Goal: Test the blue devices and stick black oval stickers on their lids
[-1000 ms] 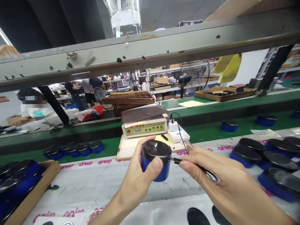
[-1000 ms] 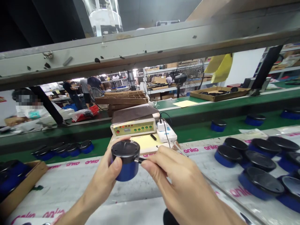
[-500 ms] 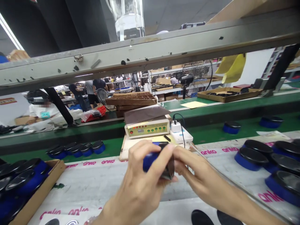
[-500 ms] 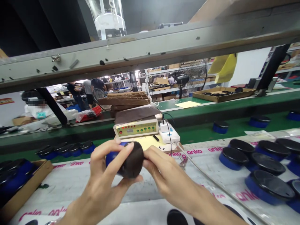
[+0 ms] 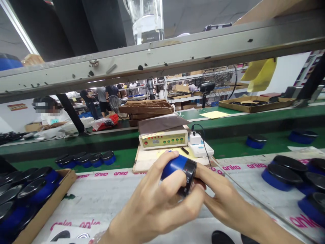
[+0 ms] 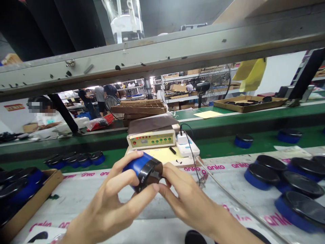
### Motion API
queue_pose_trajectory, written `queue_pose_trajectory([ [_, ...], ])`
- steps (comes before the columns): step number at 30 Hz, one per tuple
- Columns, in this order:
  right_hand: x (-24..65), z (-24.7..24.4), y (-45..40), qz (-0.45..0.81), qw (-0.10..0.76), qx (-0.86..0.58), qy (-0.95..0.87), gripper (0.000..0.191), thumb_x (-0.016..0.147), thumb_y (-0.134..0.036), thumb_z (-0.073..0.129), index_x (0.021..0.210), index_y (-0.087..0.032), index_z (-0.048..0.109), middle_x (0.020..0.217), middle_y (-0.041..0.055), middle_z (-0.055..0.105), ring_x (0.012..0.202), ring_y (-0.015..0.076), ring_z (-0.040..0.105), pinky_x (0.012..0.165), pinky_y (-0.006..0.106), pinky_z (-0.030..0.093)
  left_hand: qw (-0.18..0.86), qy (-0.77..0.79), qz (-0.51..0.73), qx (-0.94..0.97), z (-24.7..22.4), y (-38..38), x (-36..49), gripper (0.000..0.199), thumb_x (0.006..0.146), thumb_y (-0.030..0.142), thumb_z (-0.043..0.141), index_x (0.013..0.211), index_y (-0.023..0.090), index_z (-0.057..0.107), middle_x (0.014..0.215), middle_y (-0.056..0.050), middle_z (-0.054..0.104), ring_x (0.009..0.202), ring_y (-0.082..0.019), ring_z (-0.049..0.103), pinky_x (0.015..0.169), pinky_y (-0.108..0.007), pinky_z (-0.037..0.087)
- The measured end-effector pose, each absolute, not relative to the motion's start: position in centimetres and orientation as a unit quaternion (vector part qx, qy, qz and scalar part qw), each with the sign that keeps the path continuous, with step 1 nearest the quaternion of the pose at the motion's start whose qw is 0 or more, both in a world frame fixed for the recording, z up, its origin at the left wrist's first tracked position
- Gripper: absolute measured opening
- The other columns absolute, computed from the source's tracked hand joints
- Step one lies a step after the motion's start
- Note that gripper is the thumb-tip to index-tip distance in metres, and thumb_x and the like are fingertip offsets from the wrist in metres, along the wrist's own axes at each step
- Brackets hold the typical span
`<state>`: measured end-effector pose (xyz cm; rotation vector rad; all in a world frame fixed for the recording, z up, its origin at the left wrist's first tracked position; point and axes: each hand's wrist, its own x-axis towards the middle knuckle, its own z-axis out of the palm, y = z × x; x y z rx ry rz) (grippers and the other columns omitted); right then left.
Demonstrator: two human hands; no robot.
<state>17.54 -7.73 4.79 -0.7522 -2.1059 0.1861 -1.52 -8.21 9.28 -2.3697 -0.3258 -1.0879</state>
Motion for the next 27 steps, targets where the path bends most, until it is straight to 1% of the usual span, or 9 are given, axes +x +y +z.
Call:
queue_pose_trajectory([
  [3,17.4,4.4,-7.5,0.057,0.455,-0.285,-0.841,0.015,0.091,-0.013,0.044,0.102,-0.021,0.049,0.087,0.0048,0.058,0.080,0.0158,0.058,0.070,0.025,0.050,0.243,-0.115,-0.405,-0.874,9.3,-8.1,-1.6,0.025,0.076,-0.006,0.056,0.094,0.010,0.060,0.103,-0.007,0.035,0.094,-0.014,0.049,0.102,-0.049,0.046],
  [5,17.3,4.4,-7.6,0.046,0.472,-0.268,-0.839,0.020,0.091,-0.012,0.044,0.108,-0.022,0.050,0.087,0.0046,0.060,0.081,0.0155,0.059,0.069,0.024,0.050,0.227,-0.112,-0.417,-0.873,9.2,-8.0,-1.7,0.023,0.075,-0.006,0.057,0.090,0.010,0.060,0.104,-0.006,0.035,0.095,-0.013,0.049,0.103,-0.049,0.045],
  [9,17.3,4.8,-7.7,0.022,0.493,-0.261,-0.830,0.023,0.092,-0.013,0.045,0.110,-0.023,0.054,0.081,0.0018,0.063,0.070,0.0131,0.061,0.060,0.021,0.048,0.198,-0.109,-0.453,-0.862,8.7,-7.6,-1.7,0.022,0.073,-0.006,0.057,0.086,0.011,0.061,0.105,-0.006,0.035,0.108,-0.020,0.047,0.104,-0.050,0.043],
  [12,17.5,5.0,-7.6,0.004,0.506,-0.268,-0.820,0.019,0.092,-0.017,0.046,0.106,-0.022,0.057,0.077,0.0018,0.063,0.064,0.0128,0.059,0.057,0.021,0.048,0.192,-0.116,-0.467,-0.855,8.2,-7.3,-1.6,0.019,0.074,-0.004,0.056,0.084,0.012,0.061,0.104,-0.005,0.036,0.115,-0.025,0.045,0.104,-0.052,0.042],
  [15,17.6,5.0,-7.5,0.001,0.507,-0.271,-0.818,0.014,0.092,-0.018,0.046,0.093,-0.021,0.060,0.071,0.0014,0.061,0.059,0.0131,0.056,0.052,0.022,0.045,0.193,-0.128,-0.475,-0.849,7.8,-7.2,-1.5,0.015,0.077,0.000,0.056,0.083,0.013,0.059,0.101,-0.005,0.036,0.117,-0.027,0.045,0.101,-0.053,0.044],
  [18,17.7,4.9,-7.4,0.010,0.500,-0.278,-0.820,0.013,0.091,-0.018,0.047,0.088,-0.020,0.059,0.066,0.0010,0.058,0.055,0.0133,0.053,0.049,0.023,0.042,0.202,-0.140,-0.476,-0.844,7.8,-7.4,-1.3,0.014,0.078,0.003,0.058,0.087,0.014,0.058,0.100,-0.005,0.037,0.119,-0.029,0.045,0.101,-0.053,0.044],
  [22,17.7,4.5,-7.2,0.021,0.500,-0.280,-0.819,0.016,0.092,-0.018,0.043,0.085,-0.020,0.057,0.064,0.0008,0.056,0.057,0.0148,0.057,0.051,0.024,0.045,0.210,-0.157,-0.503,-0.824,8.5,-8.0,-0.7,0.026,0.078,0.006,0.063,0.098,0.019,0.053,0.098,-0.003,0.039,0.115,-0.024,0.051,0.095,-0.043,0.053],
  [25,17.8,4.0,-7.1,0.041,0.502,-0.266,-0.822,0.015,0.092,-0.015,0.042,0.093,-0.022,0.055,0.073,0.0016,0.062,0.067,0.0160,0.063,0.058,0.024,0.049,0.209,-0.127,-0.508,-0.826,9.2,-8.5,-0.3,0.031,0.080,-0.003,0.050,0.099,0.022,0.050,0.093,-0.002,0.040,0.115,-0.020,0.051,0.095,-0.041,0.053],
  [27,17.7,3.8,-7.1,0.042,0.507,-0.258,-0.821,0.019,0.090,-0.013,0.043,0.102,-0.024,0.054,0.082,0.0019,0.065,0.069,0.0156,0.064,0.059,0.024,0.050,0.217,-0.115,-0.498,-0.832,9.5,-8.6,-0.1,0.034,0.079,-0.005,0.047,0.099,0.021,0.050,0.091,-0.002,0.039,0.119,-0.020,0.048,0.098,-0.042,0.051],
])
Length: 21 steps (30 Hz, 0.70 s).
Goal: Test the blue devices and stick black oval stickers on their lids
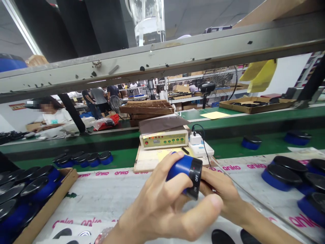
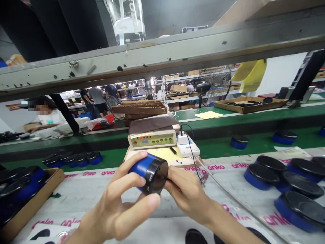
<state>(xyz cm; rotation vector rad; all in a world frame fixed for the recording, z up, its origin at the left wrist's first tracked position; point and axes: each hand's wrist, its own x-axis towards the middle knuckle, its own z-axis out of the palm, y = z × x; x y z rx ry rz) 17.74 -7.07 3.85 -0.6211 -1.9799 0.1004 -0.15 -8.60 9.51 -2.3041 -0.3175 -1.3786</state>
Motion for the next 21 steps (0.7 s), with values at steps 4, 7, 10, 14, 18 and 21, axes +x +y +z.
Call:
queue_pose_trajectory([
  [4,17.4,3.8,-7.2,0.039,0.511,-0.259,-0.819,0.030,0.087,-0.008,0.044,0.109,-0.028,0.051,0.085,0.0014,0.065,0.068,0.0166,0.064,0.059,0.026,0.051,0.251,-0.104,-0.479,-0.835,9.6,-8.5,-0.1,0.028,0.077,-0.003,0.055,0.093,0.020,0.055,0.093,-0.002,0.038,0.112,-0.019,0.050,0.098,-0.043,0.051],
  [7,17.2,3.9,-7.4,0.051,0.505,-0.270,-0.818,0.033,0.087,-0.007,0.041,0.109,-0.030,0.051,0.083,0.0017,0.064,0.067,0.0184,0.064,0.056,0.028,0.051,0.239,-0.103,-0.475,-0.841,9.3,-8.5,-0.3,0.031,0.077,-0.003,0.055,0.094,0.022,0.057,0.095,-0.002,0.037,0.098,-0.015,0.054,0.096,-0.045,0.052],
  [10,17.4,4.0,-7.3,0.035,0.509,-0.275,-0.815,0.027,0.089,-0.012,0.038,0.106,-0.029,0.052,0.077,0.0029,0.063,0.062,0.0201,0.062,0.050,0.030,0.047,0.219,-0.105,-0.474,-0.847,9.2,-8.7,-0.7,0.035,0.076,-0.001,0.058,0.101,0.023,0.057,0.096,-0.002,0.038,0.099,-0.017,0.055,0.097,-0.044,0.051],
  [14,17.5,3.8,-6.9,-0.017,0.455,-0.246,-0.856,0.015,0.090,-0.014,0.041,0.086,-0.022,0.052,0.066,0.0017,0.058,0.055,0.0162,0.056,0.048,0.027,0.040,0.165,-0.211,-0.378,-0.886,8.9,-8.5,-1.5,0.054,0.080,0.010,0.060,0.130,0.020,0.041,0.121,-0.010,0.045,0.119,-0.023,0.047,0.097,-0.038,0.048],
  [18,17.8,4.6,-7.0,-0.159,0.338,-0.313,-0.873,0.021,0.092,-0.015,0.039,0.080,-0.017,0.055,0.060,0.0016,0.056,0.053,0.0147,0.054,0.049,0.027,0.033,0.093,-0.366,-0.272,-0.885,8.0,-5.7,-2.9,0.059,0.075,0.020,0.060,0.131,0.016,0.040,0.125,-0.013,0.054,0.112,-0.028,0.053,0.092,-0.044,0.048],
  [21,20.9,7.5,-6.3,-0.223,0.281,-0.525,-0.772,0.031,0.095,-0.030,0.033,0.078,-0.019,0.056,0.060,0.0030,0.059,0.052,0.0166,0.055,0.049,0.028,0.030,0.027,-0.454,-0.221,-0.863,6.6,-2.9,-5.0,0.054,0.071,0.021,0.060,0.123,0.018,0.048,0.121,-0.014,0.058,0.109,-0.033,0.056,0.088,-0.048,0.047],
])
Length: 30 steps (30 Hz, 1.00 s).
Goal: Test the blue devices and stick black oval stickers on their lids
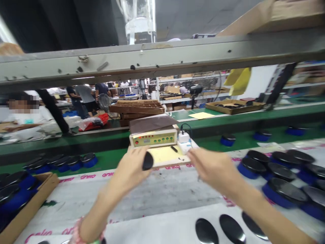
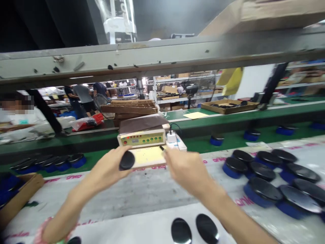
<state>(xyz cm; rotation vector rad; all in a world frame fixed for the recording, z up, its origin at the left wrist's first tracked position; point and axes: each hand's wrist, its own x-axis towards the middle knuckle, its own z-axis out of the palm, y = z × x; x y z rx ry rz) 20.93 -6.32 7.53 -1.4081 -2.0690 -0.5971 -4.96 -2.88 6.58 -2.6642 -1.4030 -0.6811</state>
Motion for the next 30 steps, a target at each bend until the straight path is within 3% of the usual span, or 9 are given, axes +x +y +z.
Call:
queue_pose_trajectory([
  [4,29.5,11.4,-4.7,-0.123,0.157,-0.804,-0.560,0.048,0.096,-0.042,0.014,0.095,-0.016,0.054,0.081,0.0125,0.065,0.072,0.0247,0.061,0.058,0.030,0.037,-0.090,-0.471,-0.126,-0.868,3.5,0.0,-7.7,0.055,0.066,0.020,0.057,0.120,0.020,0.053,0.112,-0.011,0.064,0.096,-0.032,0.065,0.079,-0.041,0.052],
  [9,36.9,7.2,-4.6,-0.027,0.046,-0.824,-0.565,0.028,0.071,-0.040,0.067,0.080,-0.015,0.057,0.080,0.0098,0.064,0.076,0.0251,0.060,0.067,0.035,0.042,-0.084,-0.485,-0.121,-0.862,1.2,1.0,-8.8,0.063,0.059,0.014,0.056,0.123,0.016,0.053,0.106,-0.012,0.067,0.093,-0.033,0.066,0.073,-0.041,0.053],
  [13,37.5,3.6,-5.4,-0.002,0.021,-0.792,-0.611,0.020,0.065,-0.025,0.070,0.075,-0.017,0.055,0.084,0.0059,0.062,0.089,0.0255,0.056,0.076,0.039,0.042,-0.098,-0.486,-0.172,-0.851,3.2,-0.2,-7.1,0.062,0.065,0.027,0.065,0.125,0.019,0.051,0.121,-0.014,0.059,0.107,-0.037,0.058,0.083,-0.048,0.049],
  [15,36.5,4.2,-6.0,-0.005,0.041,-0.767,-0.641,0.022,0.063,-0.021,0.069,0.080,-0.018,0.056,0.085,0.0081,0.062,0.094,0.0310,0.055,0.078,0.041,0.041,-0.140,-0.448,-0.245,-0.848,4.8,-1.5,-5.2,0.048,0.075,0.036,0.060,0.121,0.022,0.053,0.124,-0.011,0.057,0.111,-0.033,0.055,0.090,-0.049,0.045],
  [17,34.1,6.0,-6.9,-0.004,0.074,-0.728,-0.682,0.033,0.069,-0.025,0.066,0.100,-0.019,0.054,0.091,0.0082,0.061,0.097,0.0310,0.054,0.079,0.040,0.042,-0.252,-0.416,-0.307,-0.818,5.8,-3.1,-3.0,0.036,0.084,0.043,0.050,0.114,0.024,0.056,0.123,-0.009,0.057,0.106,-0.027,0.058,0.090,-0.044,0.047],
  [20,28.4,9.2,-8.7,0.063,0.170,-0.585,-0.791,0.054,0.083,-0.035,0.059,0.131,-0.026,0.035,0.106,0.0067,0.058,0.097,0.0232,0.056,0.079,0.034,0.047,-0.512,-0.343,-0.366,-0.698,6.0,-5.3,0.0,0.050,0.089,0.057,0.038,0.119,0.021,0.053,0.122,-0.011,0.056,0.101,-0.022,0.060,0.082,-0.037,0.052],
  [24,21.0,11.3,-11.0,0.128,0.245,-0.383,-0.881,0.067,0.077,-0.030,0.071,0.132,-0.032,0.034,0.115,0.0026,0.057,0.096,0.0185,0.058,0.076,0.026,0.050,-0.798,-0.225,-0.294,-0.476,6.1,-6.7,1.2,0.063,0.089,0.063,0.027,0.116,0.015,0.057,0.103,-0.013,0.065,0.075,-0.017,0.065,0.061,-0.027,0.054],
  [28,18.6,11.3,-12.0,0.015,0.363,-0.424,-0.830,0.017,0.087,-0.037,0.056,0.098,-0.026,0.048,0.075,-0.0018,0.061,0.058,0.0150,0.057,0.047,0.025,0.045,-0.854,-0.155,-0.319,-0.380,8.1,-6.8,-0.2,0.060,0.090,0.059,0.032,0.107,0.009,0.062,0.089,-0.013,0.068,0.067,-0.015,0.065,0.060,-0.024,0.054],
  [30,18.7,11.0,-12.2,-0.014,0.397,-0.403,-0.824,0.011,0.094,-0.032,0.039,0.090,-0.027,0.048,0.069,-0.0009,0.061,0.056,0.0160,0.057,0.046,0.026,0.044,-0.841,-0.148,-0.368,-0.367,9.0,-6.8,-0.7,0.056,0.089,0.058,0.039,0.109,0.010,0.062,0.089,-0.012,0.068,0.074,-0.016,0.066,0.069,-0.025,0.053],
])
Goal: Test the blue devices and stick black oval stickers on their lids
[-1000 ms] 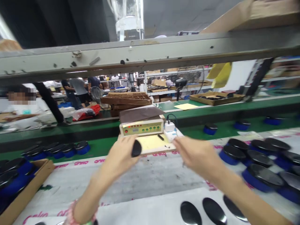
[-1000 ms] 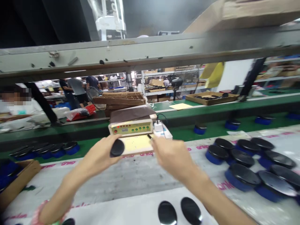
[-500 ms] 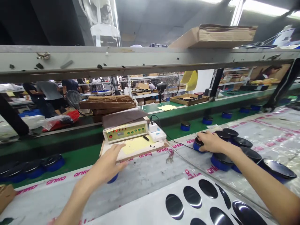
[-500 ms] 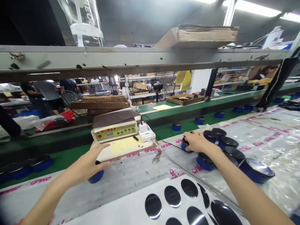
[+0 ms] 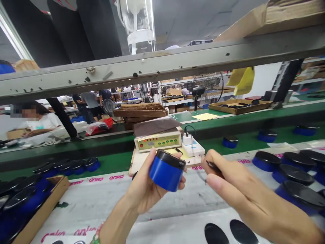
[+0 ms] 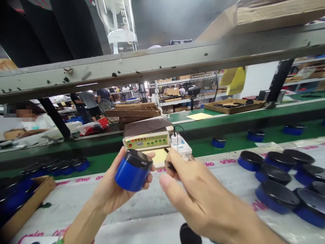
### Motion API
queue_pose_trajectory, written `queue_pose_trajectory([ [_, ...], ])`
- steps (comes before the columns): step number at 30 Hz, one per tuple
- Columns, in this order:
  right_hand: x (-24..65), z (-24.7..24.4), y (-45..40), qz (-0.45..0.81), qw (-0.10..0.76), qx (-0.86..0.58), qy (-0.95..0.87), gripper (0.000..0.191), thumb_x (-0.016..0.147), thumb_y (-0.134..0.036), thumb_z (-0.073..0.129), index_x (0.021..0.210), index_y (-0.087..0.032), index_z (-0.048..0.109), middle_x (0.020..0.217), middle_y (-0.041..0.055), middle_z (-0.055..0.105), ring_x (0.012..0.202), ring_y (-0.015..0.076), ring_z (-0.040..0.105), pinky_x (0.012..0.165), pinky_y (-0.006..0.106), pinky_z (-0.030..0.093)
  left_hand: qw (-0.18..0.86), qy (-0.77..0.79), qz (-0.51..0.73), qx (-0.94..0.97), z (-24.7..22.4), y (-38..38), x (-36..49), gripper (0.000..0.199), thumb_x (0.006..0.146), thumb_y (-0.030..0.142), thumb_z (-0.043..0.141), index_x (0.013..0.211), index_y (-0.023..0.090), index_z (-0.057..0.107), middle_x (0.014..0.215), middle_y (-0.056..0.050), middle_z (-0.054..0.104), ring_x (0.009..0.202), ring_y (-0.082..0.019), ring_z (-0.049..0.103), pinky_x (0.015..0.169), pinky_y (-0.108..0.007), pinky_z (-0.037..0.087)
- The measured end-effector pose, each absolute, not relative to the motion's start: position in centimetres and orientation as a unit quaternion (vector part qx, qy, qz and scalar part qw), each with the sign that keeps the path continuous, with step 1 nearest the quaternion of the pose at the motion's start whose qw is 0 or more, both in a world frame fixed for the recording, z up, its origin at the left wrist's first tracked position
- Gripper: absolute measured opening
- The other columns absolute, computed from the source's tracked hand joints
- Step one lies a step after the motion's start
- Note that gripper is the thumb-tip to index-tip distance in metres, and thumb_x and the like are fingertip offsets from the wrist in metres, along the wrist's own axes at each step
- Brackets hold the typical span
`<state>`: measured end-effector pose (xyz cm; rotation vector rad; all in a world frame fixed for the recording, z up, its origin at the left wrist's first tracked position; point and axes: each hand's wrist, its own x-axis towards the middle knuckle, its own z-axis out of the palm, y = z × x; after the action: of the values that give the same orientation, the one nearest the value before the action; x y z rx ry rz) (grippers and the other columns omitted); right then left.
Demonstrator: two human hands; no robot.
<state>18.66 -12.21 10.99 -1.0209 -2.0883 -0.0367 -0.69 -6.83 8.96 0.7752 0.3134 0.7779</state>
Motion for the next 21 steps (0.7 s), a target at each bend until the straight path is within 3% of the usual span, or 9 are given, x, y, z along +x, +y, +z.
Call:
queue_pose_trajectory([
  [4,18.6,10.0,-12.1,-0.062,0.391,-0.362,-0.844,0.014,0.096,-0.025,0.036,0.095,-0.027,0.050,0.083,0.0014,0.065,0.073,0.0176,0.063,0.058,0.027,0.047,0.822,0.178,0.406,0.359,8.9,-7.3,-0.6,0.057,0.080,0.061,0.055,0.110,0.013,0.062,0.091,-0.009,0.067,0.077,-0.017,0.065,0.075,-0.029,0.053],
  [10,18.3,8.9,-11.4,-0.063,0.404,-0.361,-0.838,0.015,0.096,-0.025,0.042,0.087,-0.020,0.053,0.071,0.0007,0.060,0.059,0.0142,0.057,0.053,0.027,0.039,0.717,0.242,0.452,0.473,8.2,-7.8,-0.3,0.054,0.072,0.056,0.068,0.111,0.020,0.056,0.100,-0.008,0.066,0.086,-0.022,0.065,0.072,-0.030,0.052],
  [14,18.2,8.7,-11.7,-0.132,0.385,-0.385,-0.828,0.016,0.095,-0.021,0.044,0.083,-0.018,0.054,0.063,0.0000,0.057,0.051,0.0141,0.054,0.047,0.027,0.033,0.580,0.283,0.497,0.580,8.6,-8.1,-0.3,0.057,0.069,0.055,0.070,0.111,0.021,0.053,0.106,-0.006,0.063,0.098,-0.021,0.060,0.078,-0.025,0.047],
  [17,18.1,8.7,-11.8,-0.157,0.379,-0.387,-0.826,0.020,0.094,-0.016,0.040,0.078,-0.018,0.051,0.056,-0.0010,0.053,0.043,0.0132,0.050,0.043,0.028,0.028,0.483,0.287,0.490,0.666,8.6,-8.6,-0.5,0.059,0.069,0.051,0.072,0.115,0.024,0.046,0.105,-0.003,0.062,0.092,-0.018,0.060,0.079,-0.024,0.047],
  [21,18.0,8.3,-10.6,0.001,0.379,-0.377,-0.845,0.015,0.094,-0.015,0.038,0.090,-0.020,0.051,0.071,0.0011,0.060,0.059,0.0135,0.057,0.052,0.024,0.039,0.285,0.326,0.470,0.770,8.3,-8.9,-1.1,0.064,0.073,0.047,0.071,0.123,0.027,0.038,0.113,-0.004,0.054,0.097,-0.018,0.058,0.081,-0.028,0.050],
])
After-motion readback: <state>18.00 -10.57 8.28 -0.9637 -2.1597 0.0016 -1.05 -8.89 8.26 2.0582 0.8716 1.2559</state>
